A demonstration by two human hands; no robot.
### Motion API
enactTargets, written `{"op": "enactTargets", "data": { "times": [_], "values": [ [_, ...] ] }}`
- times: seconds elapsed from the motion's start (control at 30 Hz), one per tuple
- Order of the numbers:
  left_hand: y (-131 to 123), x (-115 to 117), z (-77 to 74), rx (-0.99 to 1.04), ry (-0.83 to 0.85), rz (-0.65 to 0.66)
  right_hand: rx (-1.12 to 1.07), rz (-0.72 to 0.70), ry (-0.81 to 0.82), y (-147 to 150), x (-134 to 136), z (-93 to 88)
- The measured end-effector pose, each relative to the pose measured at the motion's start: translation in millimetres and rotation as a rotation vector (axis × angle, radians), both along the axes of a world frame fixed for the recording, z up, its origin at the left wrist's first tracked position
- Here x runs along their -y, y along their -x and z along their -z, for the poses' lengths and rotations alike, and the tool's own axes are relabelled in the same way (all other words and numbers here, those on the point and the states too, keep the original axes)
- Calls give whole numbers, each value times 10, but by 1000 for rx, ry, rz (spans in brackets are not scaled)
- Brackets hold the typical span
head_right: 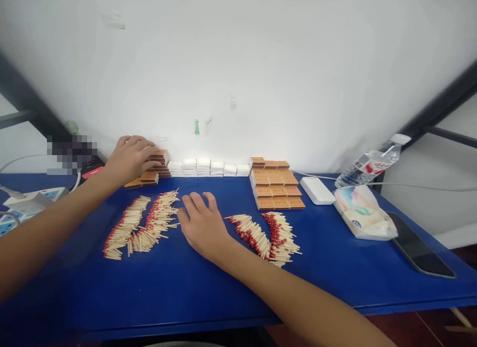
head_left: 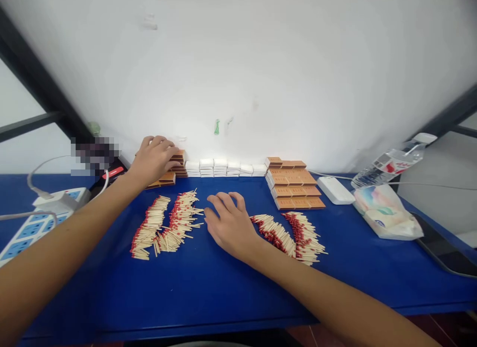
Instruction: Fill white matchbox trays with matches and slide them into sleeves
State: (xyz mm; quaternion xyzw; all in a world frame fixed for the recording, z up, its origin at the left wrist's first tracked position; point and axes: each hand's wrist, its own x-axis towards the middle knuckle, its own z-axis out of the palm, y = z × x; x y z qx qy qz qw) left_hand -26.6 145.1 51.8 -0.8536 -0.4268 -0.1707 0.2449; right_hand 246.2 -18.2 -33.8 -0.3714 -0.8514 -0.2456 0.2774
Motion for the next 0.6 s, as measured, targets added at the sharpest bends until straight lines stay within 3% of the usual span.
{"op": "enactTargets", "data": {
  "times": [0.27, 0.6],
  "values": [
    [40, -269, -49, -48, 28, 24, 1, 27, 23, -47, -74, 24],
    [-26, -177, -5, 14, -48, 56, -10, 41, 43, -71, -116, 6]
  ]
}}
